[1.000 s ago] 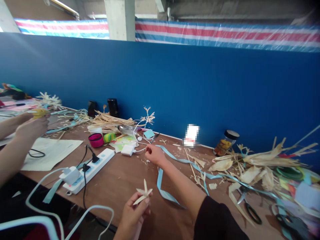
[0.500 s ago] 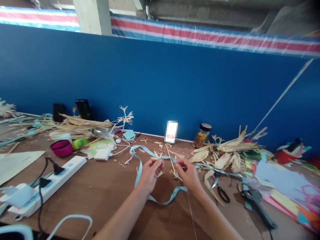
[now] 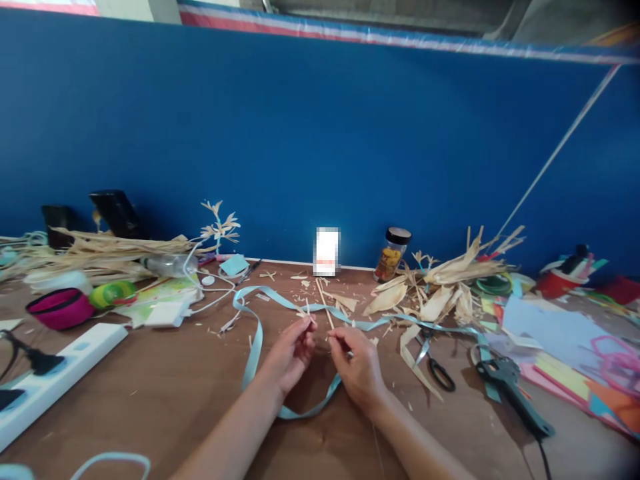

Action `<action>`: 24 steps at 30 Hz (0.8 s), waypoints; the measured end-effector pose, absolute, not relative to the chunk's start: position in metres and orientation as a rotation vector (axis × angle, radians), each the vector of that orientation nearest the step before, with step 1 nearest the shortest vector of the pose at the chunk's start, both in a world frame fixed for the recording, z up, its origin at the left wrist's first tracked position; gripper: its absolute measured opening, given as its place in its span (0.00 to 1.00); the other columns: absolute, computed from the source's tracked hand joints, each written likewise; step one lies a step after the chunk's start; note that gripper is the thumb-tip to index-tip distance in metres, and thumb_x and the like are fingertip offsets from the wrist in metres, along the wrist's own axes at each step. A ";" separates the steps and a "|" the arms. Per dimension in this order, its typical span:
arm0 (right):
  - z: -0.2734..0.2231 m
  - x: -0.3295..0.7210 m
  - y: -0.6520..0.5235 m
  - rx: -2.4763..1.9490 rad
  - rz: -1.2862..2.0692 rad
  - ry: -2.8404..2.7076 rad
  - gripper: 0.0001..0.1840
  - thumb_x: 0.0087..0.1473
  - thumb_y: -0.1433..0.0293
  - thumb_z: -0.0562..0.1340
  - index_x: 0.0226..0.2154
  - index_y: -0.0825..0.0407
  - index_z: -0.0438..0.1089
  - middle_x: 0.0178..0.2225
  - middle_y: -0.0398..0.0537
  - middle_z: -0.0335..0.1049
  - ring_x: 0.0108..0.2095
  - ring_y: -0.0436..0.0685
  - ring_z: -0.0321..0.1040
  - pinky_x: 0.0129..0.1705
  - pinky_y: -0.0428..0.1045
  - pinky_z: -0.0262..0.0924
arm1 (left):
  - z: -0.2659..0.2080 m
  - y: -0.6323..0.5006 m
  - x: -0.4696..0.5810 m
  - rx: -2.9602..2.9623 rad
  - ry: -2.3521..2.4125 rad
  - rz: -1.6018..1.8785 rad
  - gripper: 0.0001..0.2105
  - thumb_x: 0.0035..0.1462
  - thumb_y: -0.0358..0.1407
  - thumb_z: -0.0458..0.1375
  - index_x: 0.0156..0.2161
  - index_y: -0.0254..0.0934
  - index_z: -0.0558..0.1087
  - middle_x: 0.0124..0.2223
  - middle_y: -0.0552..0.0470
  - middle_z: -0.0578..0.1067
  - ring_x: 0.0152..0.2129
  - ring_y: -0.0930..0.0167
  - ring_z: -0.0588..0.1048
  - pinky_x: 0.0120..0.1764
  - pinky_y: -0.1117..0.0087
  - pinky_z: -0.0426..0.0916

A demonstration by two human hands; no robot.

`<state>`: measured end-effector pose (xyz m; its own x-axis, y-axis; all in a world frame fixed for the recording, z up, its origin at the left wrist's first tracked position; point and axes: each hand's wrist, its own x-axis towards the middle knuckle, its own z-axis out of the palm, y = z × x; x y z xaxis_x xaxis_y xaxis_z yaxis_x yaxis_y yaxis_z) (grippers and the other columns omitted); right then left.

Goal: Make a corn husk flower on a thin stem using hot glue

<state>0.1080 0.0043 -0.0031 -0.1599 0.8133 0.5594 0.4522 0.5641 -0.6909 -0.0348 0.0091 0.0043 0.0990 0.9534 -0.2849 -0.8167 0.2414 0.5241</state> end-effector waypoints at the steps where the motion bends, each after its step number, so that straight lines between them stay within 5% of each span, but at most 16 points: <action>1: -0.004 0.107 0.003 -1.043 0.466 -1.789 0.08 0.50 0.72 0.54 0.33 0.52 0.68 0.30 0.48 0.68 0.30 0.52 0.64 0.34 0.46 0.59 | 0.004 0.008 -0.035 0.256 0.642 1.318 0.06 0.51 0.26 0.54 0.35 0.27 0.71 0.25 0.53 0.71 0.15 0.83 0.68 0.19 0.85 0.68; 24: 0.002 0.105 -0.002 -0.970 0.658 -1.763 0.11 0.50 0.72 0.54 0.34 0.52 0.70 0.33 0.48 0.72 0.33 0.53 0.67 0.37 0.47 0.61 | 0.001 0.004 -0.026 0.313 0.689 1.260 0.02 0.49 0.26 0.56 0.29 0.27 0.70 0.23 0.53 0.70 0.14 0.83 0.68 0.17 0.86 0.67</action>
<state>0.1050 -0.0016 0.0023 -0.2006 0.8454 0.4950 0.3143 0.5341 -0.7848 -0.0256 0.0041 0.0014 0.1417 0.9426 -0.3024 -0.7634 0.2985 0.5729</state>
